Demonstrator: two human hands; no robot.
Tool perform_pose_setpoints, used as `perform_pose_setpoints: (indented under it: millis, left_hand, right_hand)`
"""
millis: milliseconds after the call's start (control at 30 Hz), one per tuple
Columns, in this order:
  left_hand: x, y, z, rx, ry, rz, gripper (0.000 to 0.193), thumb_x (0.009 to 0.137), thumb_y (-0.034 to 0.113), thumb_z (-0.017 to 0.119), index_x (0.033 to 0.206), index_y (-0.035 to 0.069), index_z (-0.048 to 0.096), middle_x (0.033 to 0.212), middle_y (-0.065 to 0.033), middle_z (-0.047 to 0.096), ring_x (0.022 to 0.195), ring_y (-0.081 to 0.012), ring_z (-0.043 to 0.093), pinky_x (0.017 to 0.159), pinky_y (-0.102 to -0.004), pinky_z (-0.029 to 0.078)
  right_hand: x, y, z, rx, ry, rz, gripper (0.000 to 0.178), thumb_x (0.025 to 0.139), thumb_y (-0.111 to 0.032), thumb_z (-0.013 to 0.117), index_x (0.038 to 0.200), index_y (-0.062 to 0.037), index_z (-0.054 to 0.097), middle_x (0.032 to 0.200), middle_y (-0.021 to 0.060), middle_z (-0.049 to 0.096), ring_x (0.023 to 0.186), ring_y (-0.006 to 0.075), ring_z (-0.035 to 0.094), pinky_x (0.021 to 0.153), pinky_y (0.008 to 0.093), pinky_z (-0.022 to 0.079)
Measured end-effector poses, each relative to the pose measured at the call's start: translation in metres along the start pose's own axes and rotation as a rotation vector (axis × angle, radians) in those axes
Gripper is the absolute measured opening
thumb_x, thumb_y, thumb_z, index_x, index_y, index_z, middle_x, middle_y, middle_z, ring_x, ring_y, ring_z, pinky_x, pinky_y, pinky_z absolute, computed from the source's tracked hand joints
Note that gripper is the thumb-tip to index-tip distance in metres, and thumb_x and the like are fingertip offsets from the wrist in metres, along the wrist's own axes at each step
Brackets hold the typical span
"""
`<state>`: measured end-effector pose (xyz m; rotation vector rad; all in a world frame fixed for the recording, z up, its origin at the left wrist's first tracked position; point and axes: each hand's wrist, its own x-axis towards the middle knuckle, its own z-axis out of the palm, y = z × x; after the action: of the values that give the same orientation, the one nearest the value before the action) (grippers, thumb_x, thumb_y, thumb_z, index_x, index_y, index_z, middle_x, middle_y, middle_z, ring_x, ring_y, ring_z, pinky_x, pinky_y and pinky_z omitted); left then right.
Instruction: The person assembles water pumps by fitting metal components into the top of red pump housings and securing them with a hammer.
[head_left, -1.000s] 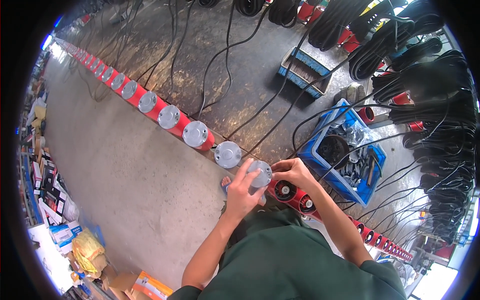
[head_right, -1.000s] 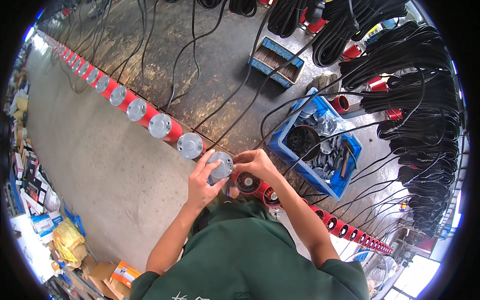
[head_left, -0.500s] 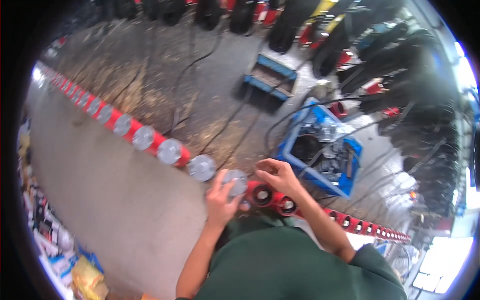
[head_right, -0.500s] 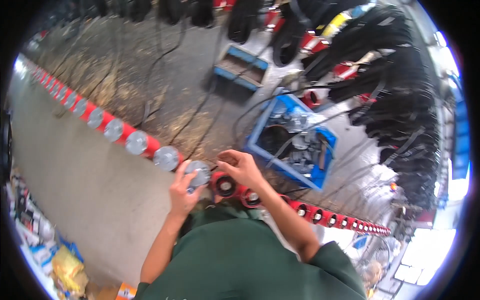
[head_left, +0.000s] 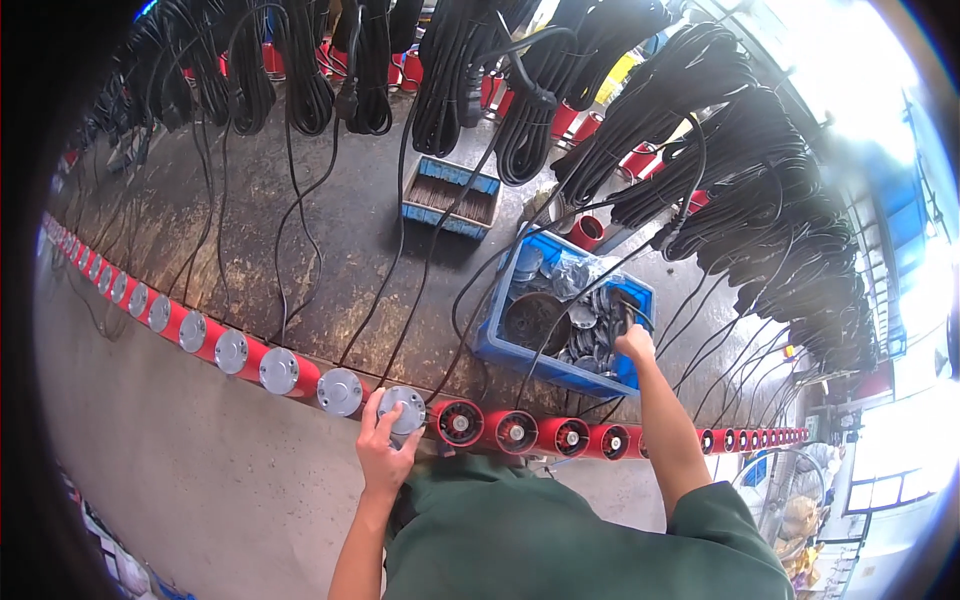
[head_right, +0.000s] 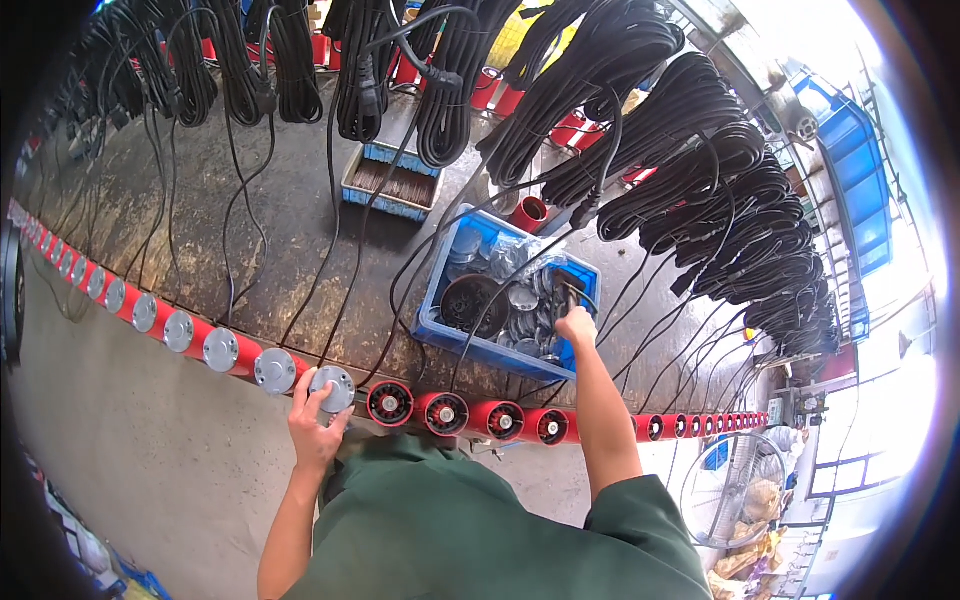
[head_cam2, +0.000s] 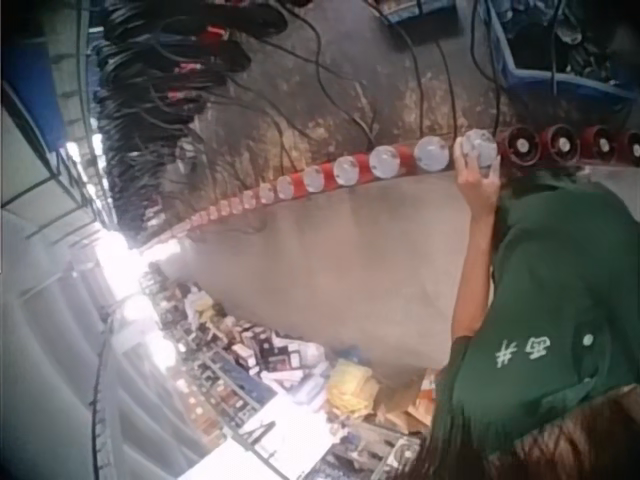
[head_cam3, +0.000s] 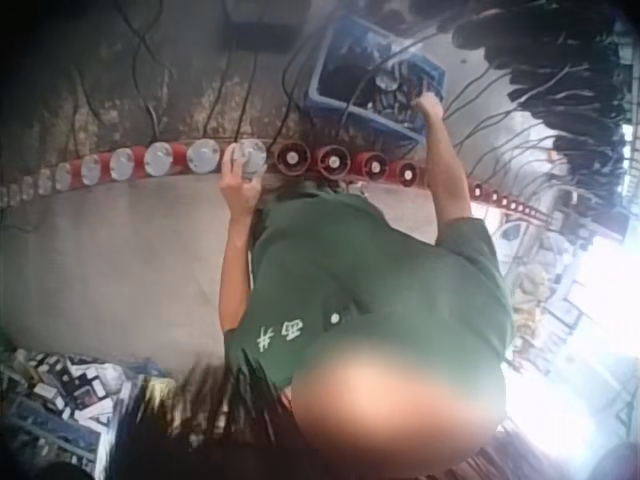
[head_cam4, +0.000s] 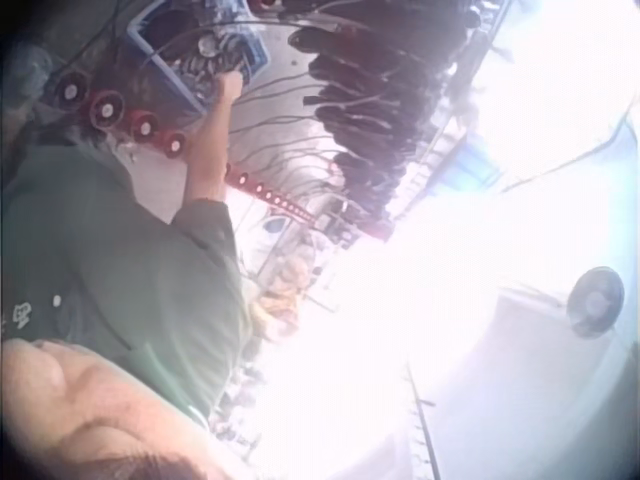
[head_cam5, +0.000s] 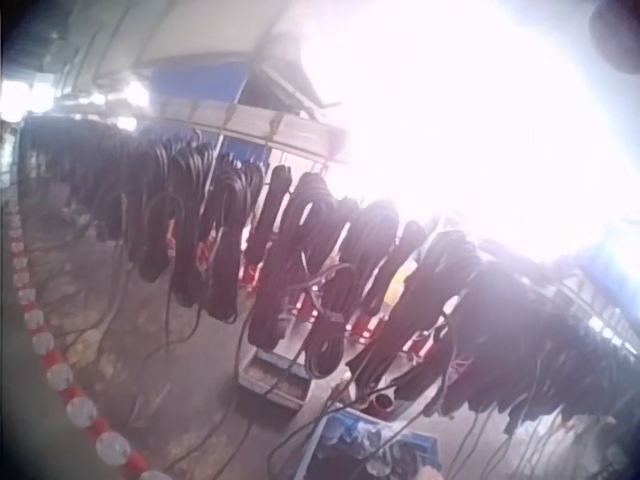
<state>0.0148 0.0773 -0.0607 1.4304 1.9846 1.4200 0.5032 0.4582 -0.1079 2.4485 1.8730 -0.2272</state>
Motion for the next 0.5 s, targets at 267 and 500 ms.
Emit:
perform_pose_setpoints:
  millis: [267, 500]
  left_hand:
    - [0.0, -0.001, 0.002, -0.026, 0.011, 0.024, 0.097, 0.075, 0.02, 0.097, 0.155, -0.002, 0.047, 0.154, -0.0274, 0.052, 0.143, -0.0453, 0.053, 0.121, -0.0516, 0.043]
    - [-0.003, -0.018, 0.019, -0.296, 0.027, -0.145, 0.107, 0.072, 0.037, 0.103, 0.154, -0.001, 0.047, 0.147, -0.0213, 0.058, 0.135, -0.0366, 0.061, 0.116, -0.046, 0.048]
  right_hand:
    - [-0.09, -0.021, -0.015, 0.333, 0.43, 0.173, 0.053, 0.097, -0.047, 0.076, 0.116, 0.0014, 0.068, 0.105, 0.0298, 0.076, 0.104, 0.052, 0.073, 0.092, 0.0589, 0.055]
    - [-0.252, -0.084, -0.054, 1.347, 0.095, -0.185, 0.026, 0.112, -0.025, 0.065, 0.094, -0.008, 0.057, 0.074, -0.0023, 0.054, 0.063, 0.0084, 0.05, 0.058, 0.028, 0.041]
